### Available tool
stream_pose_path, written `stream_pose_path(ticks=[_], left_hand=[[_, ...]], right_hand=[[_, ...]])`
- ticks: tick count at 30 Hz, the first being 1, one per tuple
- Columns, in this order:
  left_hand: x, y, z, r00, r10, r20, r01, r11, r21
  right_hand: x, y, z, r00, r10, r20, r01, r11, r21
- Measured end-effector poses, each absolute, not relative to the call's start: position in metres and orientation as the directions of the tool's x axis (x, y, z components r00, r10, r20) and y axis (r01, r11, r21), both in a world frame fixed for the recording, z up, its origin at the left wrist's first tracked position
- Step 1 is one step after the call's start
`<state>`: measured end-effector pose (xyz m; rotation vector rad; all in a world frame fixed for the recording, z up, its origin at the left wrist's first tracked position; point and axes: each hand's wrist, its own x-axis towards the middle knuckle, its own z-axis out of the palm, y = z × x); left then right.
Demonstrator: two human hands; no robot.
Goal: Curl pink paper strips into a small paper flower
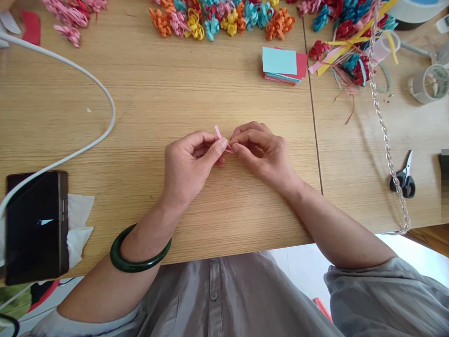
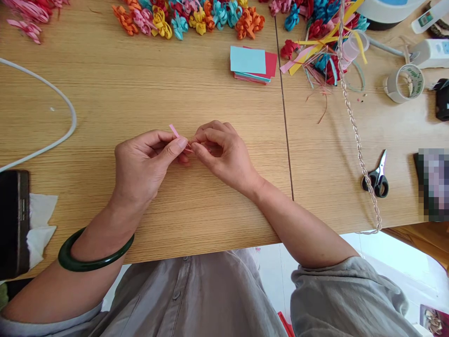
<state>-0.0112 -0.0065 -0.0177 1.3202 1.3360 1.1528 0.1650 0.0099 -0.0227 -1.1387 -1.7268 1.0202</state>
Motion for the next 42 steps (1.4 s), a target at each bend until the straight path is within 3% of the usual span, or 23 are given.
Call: stream_pose_path(ticks=[12,21,27,34,42], left_hand=[[-0.0104,-0.0066,-0.0142,0.014,0.999,0.037,0.148,-0.039,0.988],[-0.0109,-0.008,-0.0131,0.057,0.998,0.002,0.172,-0.012,0.985],[-0.0107,-0.0072,-0.0115,0.105,0.991,-0.08,0.037,0.076,0.996],[-0.0114,-0.0062,-0.0105,0.195,0.94,-0.279,-0.118,0.305,0.945],[-0.0056,-0.0103,-0.0107,0.163,0.951,-0.263,-0.187,0.292,0.938]], right_hand=[[0.1658,0.0093,-0.0151,-0.271,0.954,0.126,0.273,0.202,-0.941],[0.1652,0.0116,-0.0186,-0.299,0.954,-0.012,0.081,0.013,-0.997],[0.1661,0.0118,-0.0146,-0.292,0.954,-0.07,0.016,-0.068,-0.998],[0.1653,0.0107,-0.0146,-0.218,0.973,-0.072,-0.014,-0.077,-0.997],[0.1623,0.0084,-0.0156,-0.223,0.972,-0.074,-0.109,-0.101,-0.989]])
